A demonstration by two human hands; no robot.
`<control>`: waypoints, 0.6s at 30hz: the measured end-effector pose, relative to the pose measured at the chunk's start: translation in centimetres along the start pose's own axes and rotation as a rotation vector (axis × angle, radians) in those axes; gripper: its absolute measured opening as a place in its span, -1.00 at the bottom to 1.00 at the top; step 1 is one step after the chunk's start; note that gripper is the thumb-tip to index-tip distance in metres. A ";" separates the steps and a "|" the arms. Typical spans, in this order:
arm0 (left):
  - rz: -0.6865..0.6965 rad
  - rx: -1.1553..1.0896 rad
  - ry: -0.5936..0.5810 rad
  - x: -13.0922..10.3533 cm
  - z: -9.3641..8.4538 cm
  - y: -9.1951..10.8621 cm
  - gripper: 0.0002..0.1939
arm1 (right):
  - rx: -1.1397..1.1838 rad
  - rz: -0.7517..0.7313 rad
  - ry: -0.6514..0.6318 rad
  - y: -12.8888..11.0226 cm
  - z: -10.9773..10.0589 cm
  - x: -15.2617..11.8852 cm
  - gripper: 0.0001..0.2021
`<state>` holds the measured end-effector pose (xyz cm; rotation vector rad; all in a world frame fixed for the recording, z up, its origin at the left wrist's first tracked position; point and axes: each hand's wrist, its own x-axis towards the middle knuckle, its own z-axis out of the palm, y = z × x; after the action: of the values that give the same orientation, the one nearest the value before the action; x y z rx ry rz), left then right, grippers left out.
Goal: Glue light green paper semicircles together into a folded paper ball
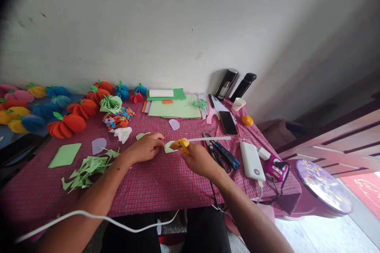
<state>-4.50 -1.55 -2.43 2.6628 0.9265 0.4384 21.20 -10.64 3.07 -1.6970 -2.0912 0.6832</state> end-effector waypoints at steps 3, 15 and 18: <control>0.005 0.011 -0.007 0.0 -0.1 0.0 -0.68 | 0.041 -0.031 -0.033 -0.5 0.7 0.4 -0.80; 0.006 0.007 -0.007 0.1 0.1 0.0 -0.68 | 0.034 0.008 0.021 -0.1 -1.0 -0.3 -0.70; 0.009 0.010 -0.006 0.1 0.0 0.0 -0.67 | 0.030 0.027 0.038 0.3 -0.9 -0.4 -0.73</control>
<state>-4.48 -1.47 -2.41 2.6763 0.9179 0.4280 22.04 -10.85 3.63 -1.7112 -2.0258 0.6810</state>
